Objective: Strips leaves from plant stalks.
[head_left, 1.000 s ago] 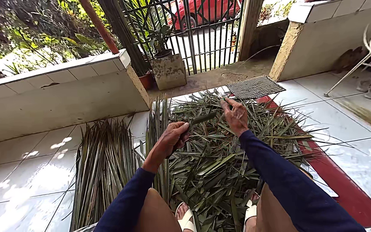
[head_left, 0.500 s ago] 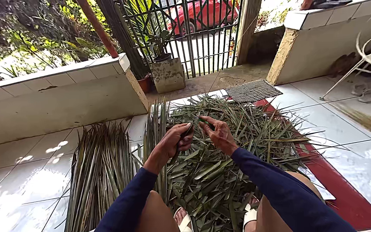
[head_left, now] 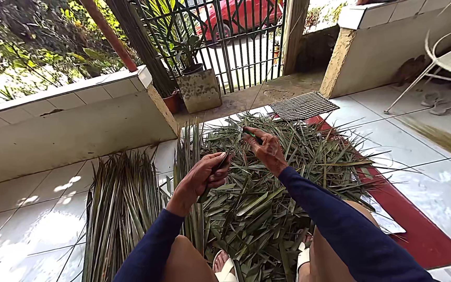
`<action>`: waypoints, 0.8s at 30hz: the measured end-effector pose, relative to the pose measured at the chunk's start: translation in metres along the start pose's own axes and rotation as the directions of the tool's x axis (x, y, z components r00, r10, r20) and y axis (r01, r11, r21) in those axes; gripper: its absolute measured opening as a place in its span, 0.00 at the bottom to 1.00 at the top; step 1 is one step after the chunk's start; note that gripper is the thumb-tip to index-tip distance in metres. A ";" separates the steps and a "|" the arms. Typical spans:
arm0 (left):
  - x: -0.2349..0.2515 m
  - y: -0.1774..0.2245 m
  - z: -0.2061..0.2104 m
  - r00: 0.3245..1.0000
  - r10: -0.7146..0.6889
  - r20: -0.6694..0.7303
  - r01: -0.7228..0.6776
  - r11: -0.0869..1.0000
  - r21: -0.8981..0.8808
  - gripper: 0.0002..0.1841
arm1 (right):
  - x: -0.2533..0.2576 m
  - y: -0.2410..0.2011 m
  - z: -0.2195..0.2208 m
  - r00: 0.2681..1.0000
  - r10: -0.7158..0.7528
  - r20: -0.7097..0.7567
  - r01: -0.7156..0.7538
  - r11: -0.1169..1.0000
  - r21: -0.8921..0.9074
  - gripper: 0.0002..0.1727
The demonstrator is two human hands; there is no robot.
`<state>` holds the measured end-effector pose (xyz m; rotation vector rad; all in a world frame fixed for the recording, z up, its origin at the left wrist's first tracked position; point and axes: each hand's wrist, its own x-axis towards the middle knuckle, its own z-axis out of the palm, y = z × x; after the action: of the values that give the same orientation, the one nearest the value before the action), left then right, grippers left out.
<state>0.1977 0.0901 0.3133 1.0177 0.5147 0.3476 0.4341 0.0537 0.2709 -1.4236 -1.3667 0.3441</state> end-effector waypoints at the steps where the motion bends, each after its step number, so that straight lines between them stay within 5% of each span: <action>1: -0.001 0.000 0.000 1.000 -0.001 0.001 0.001 1.000 -0.001 0.18 | 0.003 0.001 -0.001 1.000 0.012 -0.011 -0.012 1.000 0.010 0.20; 9: -0.006 -0.005 -0.005 0.998 0.012 -0.060 -0.008 0.997 0.075 0.19 | 0.027 0.020 -0.025 0.956 0.120 -0.268 -0.114 0.993 0.040 0.21; 15: 0.006 -0.009 -0.004 0.920 0.214 -0.327 -0.031 0.875 0.484 0.18 | -0.005 -0.007 -0.016 0.996 0.045 0.071 -0.042 0.998 -0.044 0.19; 19: 0.012 -0.010 -0.002 0.904 0.313 -0.290 -0.021 0.710 0.704 0.19 | -0.019 -0.012 -0.005 0.975 0.029 0.219 -0.008 0.995 -0.097 0.19; 24: 0.015 -0.009 0.001 0.896 0.358 -0.262 -0.027 0.633 0.774 0.19 | -0.018 -0.012 -0.005 0.979 0.028 0.201 0.002 0.989 -0.148 0.19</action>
<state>0.2108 0.0921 0.3025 1.8641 0.9687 0.5657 0.4259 0.0334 0.2749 -1.5530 -1.5750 0.4135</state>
